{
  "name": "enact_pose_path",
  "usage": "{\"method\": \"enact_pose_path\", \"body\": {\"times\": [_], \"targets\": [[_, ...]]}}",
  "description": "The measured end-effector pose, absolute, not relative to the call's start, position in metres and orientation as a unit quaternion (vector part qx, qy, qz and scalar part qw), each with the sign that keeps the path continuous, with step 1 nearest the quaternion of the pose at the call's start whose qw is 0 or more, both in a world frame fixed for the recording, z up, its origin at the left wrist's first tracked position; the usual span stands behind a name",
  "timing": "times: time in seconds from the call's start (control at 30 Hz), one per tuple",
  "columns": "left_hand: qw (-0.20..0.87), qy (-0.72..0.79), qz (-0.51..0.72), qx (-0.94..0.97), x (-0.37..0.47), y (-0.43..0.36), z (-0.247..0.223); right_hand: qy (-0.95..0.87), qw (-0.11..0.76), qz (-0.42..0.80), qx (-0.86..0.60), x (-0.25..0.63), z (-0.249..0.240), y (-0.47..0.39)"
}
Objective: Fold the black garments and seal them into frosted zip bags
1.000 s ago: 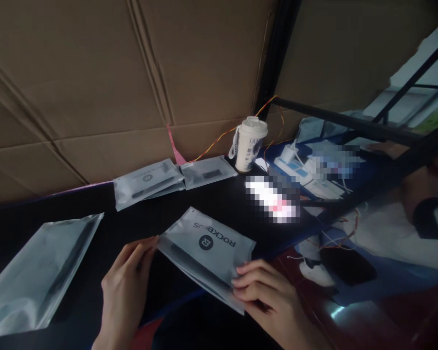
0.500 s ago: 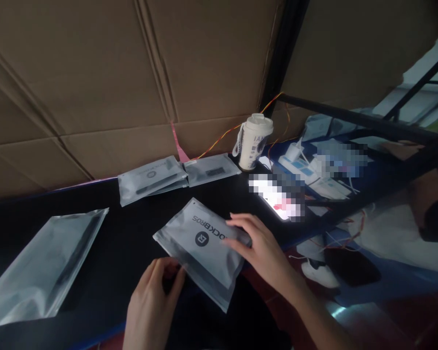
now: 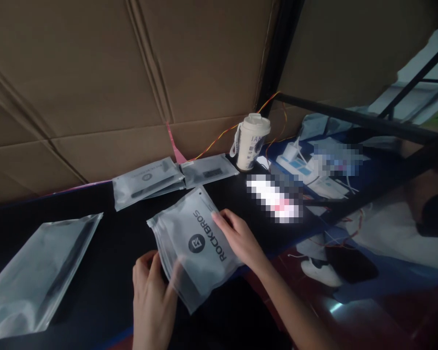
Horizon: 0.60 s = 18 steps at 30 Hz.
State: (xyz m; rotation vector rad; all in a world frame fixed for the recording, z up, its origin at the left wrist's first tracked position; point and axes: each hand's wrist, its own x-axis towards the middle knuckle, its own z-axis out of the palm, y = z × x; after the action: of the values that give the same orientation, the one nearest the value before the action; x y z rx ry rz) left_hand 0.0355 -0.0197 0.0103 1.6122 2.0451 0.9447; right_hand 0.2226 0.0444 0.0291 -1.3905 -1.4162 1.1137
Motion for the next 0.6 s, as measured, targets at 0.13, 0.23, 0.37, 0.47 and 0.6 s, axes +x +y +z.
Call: {"method": "enact_pose_path", "body": {"times": [0.13,0.23,0.37,0.47,0.6], "targets": [[0.252,0.709,0.432,0.497,0.031,-0.009,0.008,-0.499,0.49,0.48,-0.53,0.213,0.026,0.026],[0.339,0.685,0.446,0.466,0.031,-0.003,0.013,-0.487,0.517,0.459,-0.533,0.214,0.022,0.02],[0.403,0.699,0.422,0.413,0.04,-0.008,0.026,-0.504,0.52,0.365,-0.585,0.227,0.017,0.027],[0.368,0.756,0.422,0.34,0.043,-0.015,0.033,-0.531,0.499,0.265,-0.632,0.243,0.014,0.035],[0.339,0.742,0.498,0.296,0.028,-0.015,0.039,-0.579,0.42,0.13,-0.687,0.264,0.012,0.048]]}}
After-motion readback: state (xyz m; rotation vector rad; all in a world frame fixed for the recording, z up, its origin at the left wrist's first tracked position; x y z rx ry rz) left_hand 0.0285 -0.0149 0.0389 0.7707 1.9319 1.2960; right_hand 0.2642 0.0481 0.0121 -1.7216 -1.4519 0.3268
